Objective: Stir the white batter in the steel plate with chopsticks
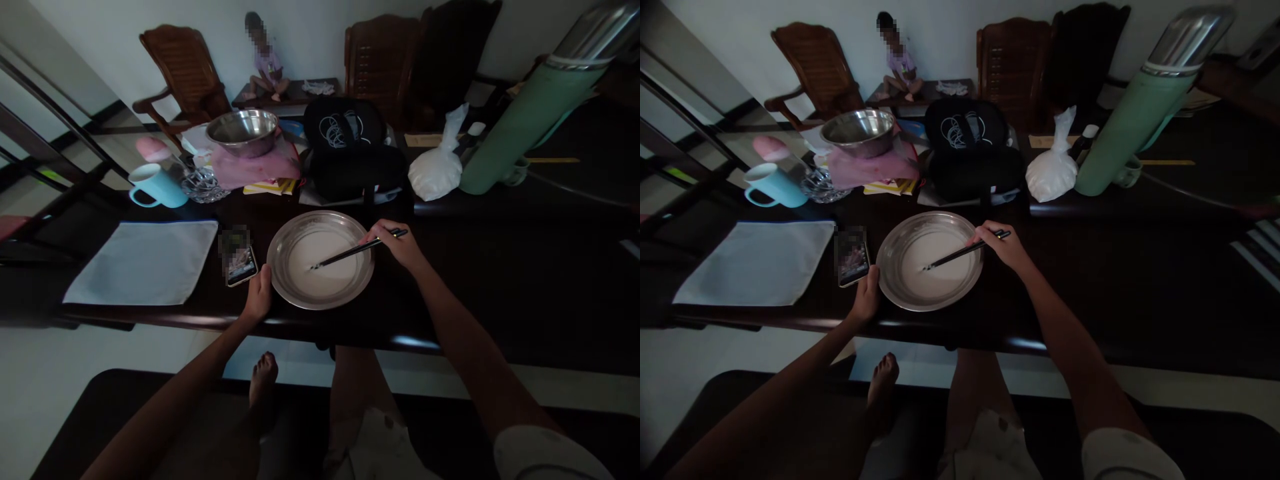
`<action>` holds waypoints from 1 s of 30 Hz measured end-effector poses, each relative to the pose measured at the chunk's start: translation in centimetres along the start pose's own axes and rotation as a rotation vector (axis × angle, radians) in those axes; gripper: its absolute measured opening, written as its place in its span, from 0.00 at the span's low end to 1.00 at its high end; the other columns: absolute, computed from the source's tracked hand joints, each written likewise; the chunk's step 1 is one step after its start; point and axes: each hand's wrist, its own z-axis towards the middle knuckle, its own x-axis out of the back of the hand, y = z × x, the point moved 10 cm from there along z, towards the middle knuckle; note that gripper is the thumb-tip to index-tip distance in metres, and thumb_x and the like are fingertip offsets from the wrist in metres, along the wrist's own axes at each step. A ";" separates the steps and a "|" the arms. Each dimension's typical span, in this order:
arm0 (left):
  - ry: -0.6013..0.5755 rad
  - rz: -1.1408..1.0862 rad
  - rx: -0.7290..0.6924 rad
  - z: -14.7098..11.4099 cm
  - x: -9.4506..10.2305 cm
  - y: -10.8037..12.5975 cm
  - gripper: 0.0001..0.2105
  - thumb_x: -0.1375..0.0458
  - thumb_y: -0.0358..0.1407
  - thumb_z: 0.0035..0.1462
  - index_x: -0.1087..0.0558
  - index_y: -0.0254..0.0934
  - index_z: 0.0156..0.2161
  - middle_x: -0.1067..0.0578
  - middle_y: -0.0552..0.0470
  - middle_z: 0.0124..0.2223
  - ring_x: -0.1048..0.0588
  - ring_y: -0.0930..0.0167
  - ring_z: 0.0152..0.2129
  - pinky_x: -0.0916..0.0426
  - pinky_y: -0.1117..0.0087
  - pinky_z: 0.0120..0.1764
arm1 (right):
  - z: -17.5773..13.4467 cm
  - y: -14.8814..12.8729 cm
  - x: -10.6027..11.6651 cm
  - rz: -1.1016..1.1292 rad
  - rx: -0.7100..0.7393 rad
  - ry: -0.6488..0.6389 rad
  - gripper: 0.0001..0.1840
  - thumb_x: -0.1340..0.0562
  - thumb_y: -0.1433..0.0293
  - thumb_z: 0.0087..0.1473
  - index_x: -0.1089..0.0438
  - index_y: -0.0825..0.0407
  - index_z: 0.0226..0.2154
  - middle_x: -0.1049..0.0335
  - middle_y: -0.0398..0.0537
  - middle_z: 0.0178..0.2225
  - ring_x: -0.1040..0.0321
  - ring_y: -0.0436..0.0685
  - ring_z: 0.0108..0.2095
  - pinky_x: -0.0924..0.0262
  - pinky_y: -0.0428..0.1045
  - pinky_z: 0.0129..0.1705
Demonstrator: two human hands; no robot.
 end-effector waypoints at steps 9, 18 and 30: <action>0.015 -0.039 0.013 0.0 0.2 -0.3 0.33 0.56 0.67 0.58 0.33 0.39 0.22 0.30 0.49 0.22 0.28 0.65 0.26 0.29 0.64 0.36 | 0.0 -0.3 0.2 -0.005 0.004 0.026 0.24 0.37 0.47 0.57 0.26 0.47 0.21 0.22 0.44 0.23 0.23 0.57 0.29 0.31 0.53 0.40; -0.001 -0.053 0.032 -0.1 0.1 -0.6 0.31 0.55 0.64 0.59 0.35 0.40 0.21 0.33 0.51 0.21 0.29 0.65 0.26 0.30 0.64 0.35 | 0.0 -0.3 1.1 -0.011 -0.005 0.096 0.28 0.38 0.44 0.55 0.28 0.48 0.18 0.23 0.46 0.22 0.24 0.57 0.28 0.31 0.53 0.38; 0.030 -0.061 0.035 -0.1 0.3 -0.5 0.30 0.53 0.63 0.59 0.36 0.40 0.21 0.34 0.51 0.21 0.31 0.65 0.25 0.32 0.65 0.34 | 0.0 -0.3 1.0 -0.003 0.000 0.085 0.27 0.38 0.45 0.56 0.28 0.48 0.19 0.22 0.45 0.22 0.24 0.57 0.27 0.31 0.53 0.38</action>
